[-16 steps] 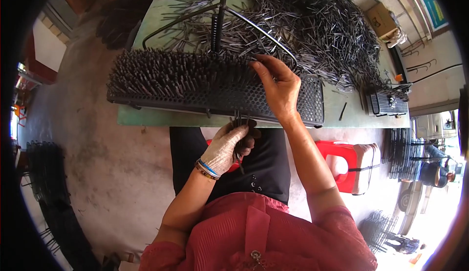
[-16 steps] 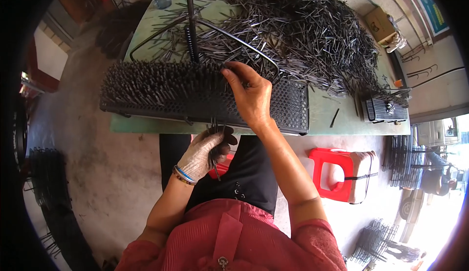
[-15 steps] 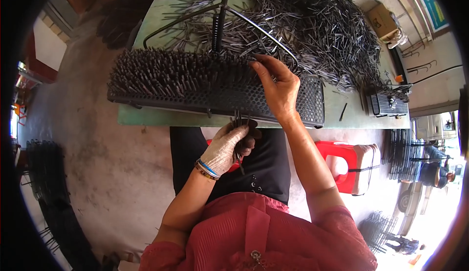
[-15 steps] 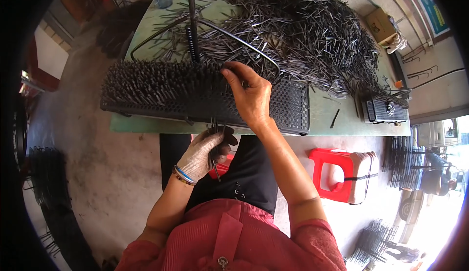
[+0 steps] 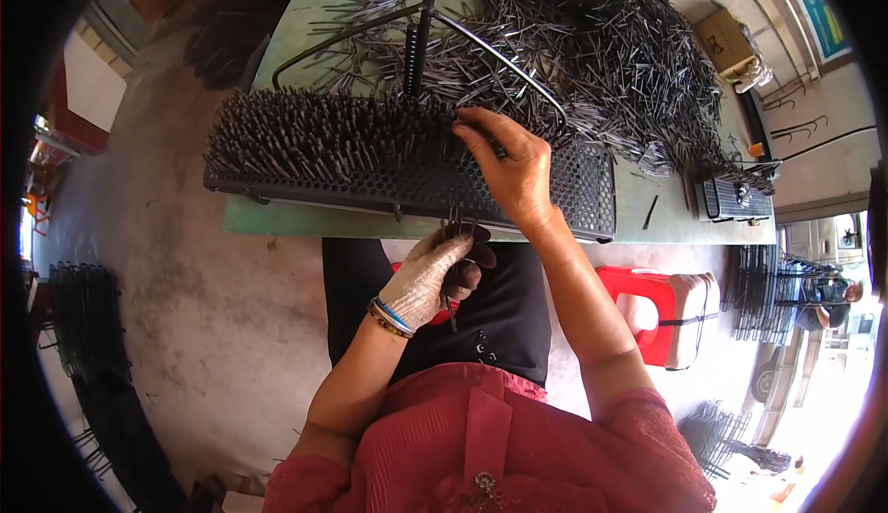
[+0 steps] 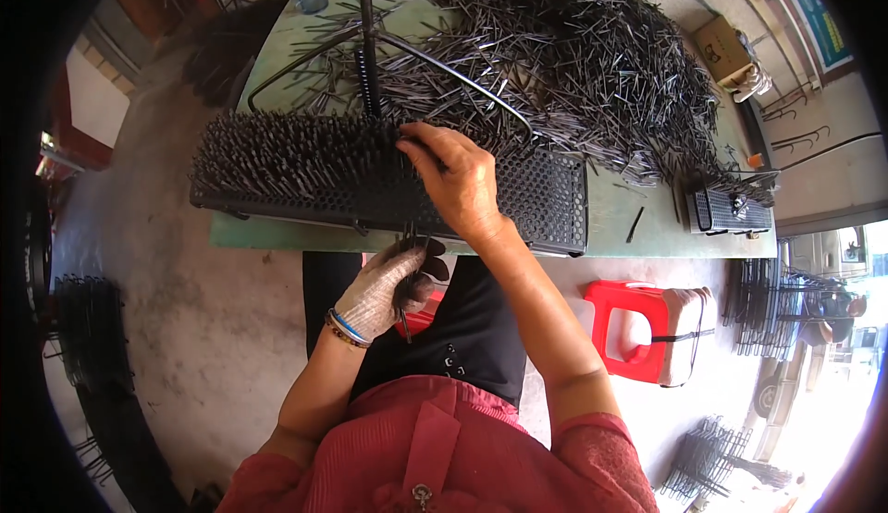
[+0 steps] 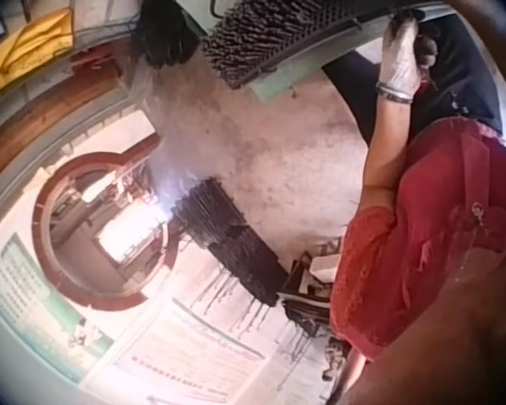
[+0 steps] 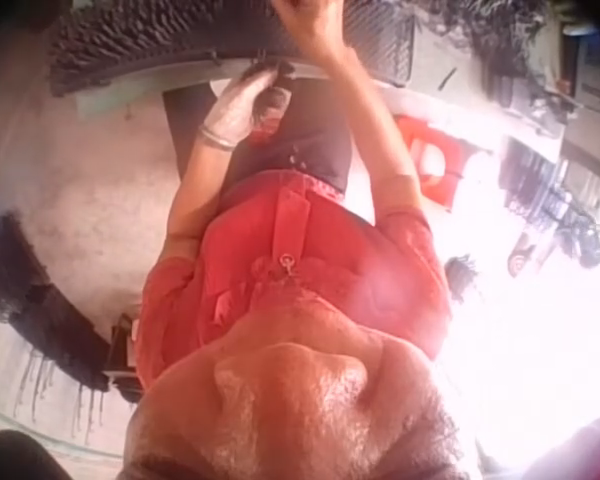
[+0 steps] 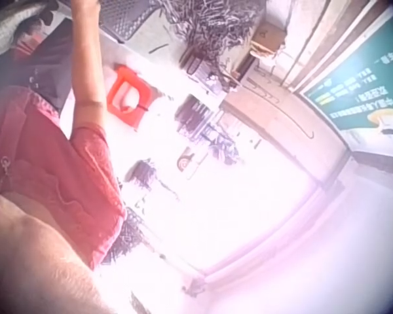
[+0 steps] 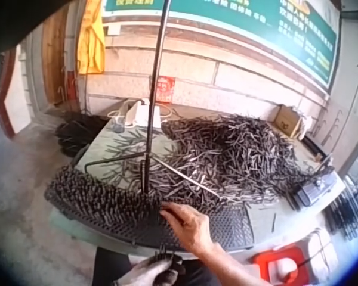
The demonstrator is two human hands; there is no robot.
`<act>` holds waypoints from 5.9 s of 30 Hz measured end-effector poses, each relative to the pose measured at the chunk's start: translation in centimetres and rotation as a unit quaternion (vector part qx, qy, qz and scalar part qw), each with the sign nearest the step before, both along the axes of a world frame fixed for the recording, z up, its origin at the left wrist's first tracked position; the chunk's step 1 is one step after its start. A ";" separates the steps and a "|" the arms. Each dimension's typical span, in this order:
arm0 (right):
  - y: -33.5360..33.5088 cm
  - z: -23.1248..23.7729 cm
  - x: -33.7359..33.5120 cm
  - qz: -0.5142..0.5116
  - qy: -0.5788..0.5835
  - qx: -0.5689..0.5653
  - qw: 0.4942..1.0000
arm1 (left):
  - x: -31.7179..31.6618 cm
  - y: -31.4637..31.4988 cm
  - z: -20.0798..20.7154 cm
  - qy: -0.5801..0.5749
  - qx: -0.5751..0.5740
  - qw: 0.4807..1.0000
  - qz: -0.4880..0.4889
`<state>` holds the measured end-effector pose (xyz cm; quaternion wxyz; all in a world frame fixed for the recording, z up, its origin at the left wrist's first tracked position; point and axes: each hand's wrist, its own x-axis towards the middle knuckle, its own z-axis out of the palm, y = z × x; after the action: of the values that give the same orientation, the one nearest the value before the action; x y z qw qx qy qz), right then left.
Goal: Sorting thin metal rods and inserting them into a grid holder for assembly.
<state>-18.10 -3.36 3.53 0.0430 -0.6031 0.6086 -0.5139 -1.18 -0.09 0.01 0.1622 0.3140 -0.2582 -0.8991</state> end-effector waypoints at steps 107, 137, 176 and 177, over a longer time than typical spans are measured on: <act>12.5 -0.7 0.0 0.218 0.152 -0.037 0.963 | -2.1 -0.2 1.0 0.248 0.139 0.947 0.151; 3.6 -0.2 -4.9 -0.062 0.000 0.039 0.997 | -2.5 0.9 -0.5 0.018 -0.038 0.999 -0.011; 7.0 1.6 -2.9 0.152 -0.233 0.374 0.885 | -1.4 0.4 1.2 0.051 -0.151 0.985 -0.060; 7.3 1.7 -2.7 0.172 -0.213 0.347 0.897 | -1.4 0.5 1.1 0.036 -0.164 0.984 -0.066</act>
<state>-20.80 3.91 5.21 0.4663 -0.5211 0.6111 -0.3708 -2.58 0.40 1.09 0.1616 0.2327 -0.4163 -0.8640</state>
